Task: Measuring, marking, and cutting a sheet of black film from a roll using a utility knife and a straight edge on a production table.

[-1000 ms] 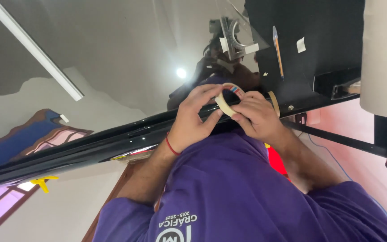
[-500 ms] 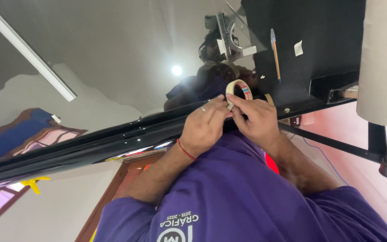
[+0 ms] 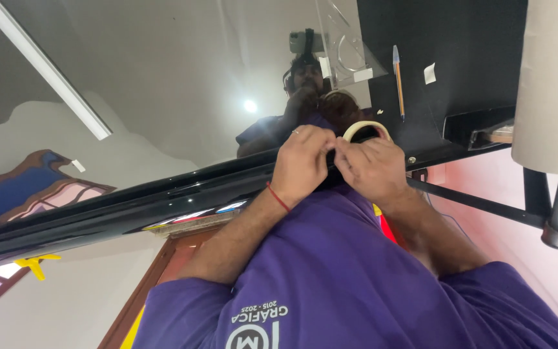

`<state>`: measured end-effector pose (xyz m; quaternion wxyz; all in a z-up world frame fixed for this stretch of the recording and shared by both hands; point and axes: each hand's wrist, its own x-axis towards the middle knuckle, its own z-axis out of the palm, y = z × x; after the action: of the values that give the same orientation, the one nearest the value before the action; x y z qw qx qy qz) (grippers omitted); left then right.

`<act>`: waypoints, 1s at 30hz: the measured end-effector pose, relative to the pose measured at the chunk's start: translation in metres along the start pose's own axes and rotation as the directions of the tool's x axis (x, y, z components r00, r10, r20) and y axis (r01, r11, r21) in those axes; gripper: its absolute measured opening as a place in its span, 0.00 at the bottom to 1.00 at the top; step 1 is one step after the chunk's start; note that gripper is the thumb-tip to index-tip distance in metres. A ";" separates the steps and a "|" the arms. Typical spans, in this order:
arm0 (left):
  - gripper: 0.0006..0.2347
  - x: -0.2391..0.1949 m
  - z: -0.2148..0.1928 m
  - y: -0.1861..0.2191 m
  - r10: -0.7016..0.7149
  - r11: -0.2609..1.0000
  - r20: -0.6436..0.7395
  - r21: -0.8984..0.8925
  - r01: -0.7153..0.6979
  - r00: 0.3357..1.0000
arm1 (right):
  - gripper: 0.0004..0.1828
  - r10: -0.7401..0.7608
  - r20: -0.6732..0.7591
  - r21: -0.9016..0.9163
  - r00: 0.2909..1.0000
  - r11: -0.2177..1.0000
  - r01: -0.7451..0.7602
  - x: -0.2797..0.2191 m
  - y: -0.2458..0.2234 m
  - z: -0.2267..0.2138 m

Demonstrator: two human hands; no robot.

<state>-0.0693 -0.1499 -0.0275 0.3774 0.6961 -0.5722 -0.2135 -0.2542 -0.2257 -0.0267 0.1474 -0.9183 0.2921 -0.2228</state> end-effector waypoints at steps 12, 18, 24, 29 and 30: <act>0.15 0.000 -0.003 -0.073 -0.472 0.826 0.105 -0.296 0.480 0.875 | 0.46 0.653 0.143 -0.507 0.744 0.694 -0.511 0.029 0.155 -0.005; 0.26 0.005 0.034 -0.086 -0.423 0.869 0.224 -0.174 0.463 0.878 | 0.40 0.169 0.174 -0.352 0.970 0.931 -0.099 0.062 0.148 0.027; 0.10 0.031 0.044 -0.078 -0.352 0.914 0.211 -0.134 0.383 0.912 | 0.45 -0.023 0.434 0.007 0.901 1.000 0.022 0.086 0.145 0.079; 0.05 0.025 0.036 -0.073 -0.391 0.896 0.144 -0.164 0.412 0.909 | 0.48 -0.015 0.443 0.024 0.897 1.000 0.005 0.076 0.153 0.090; 0.04 0.024 0.034 -0.071 -0.386 0.903 0.129 -0.150 0.403 0.913 | 0.49 -0.010 0.441 0.046 0.898 0.999 -0.011 0.075 0.154 0.090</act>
<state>-0.0424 -0.1777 -0.1003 0.3575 0.7508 -0.4162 -0.3678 -0.2270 -0.3790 -0.1411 0.2316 -0.9410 0.2461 -0.0161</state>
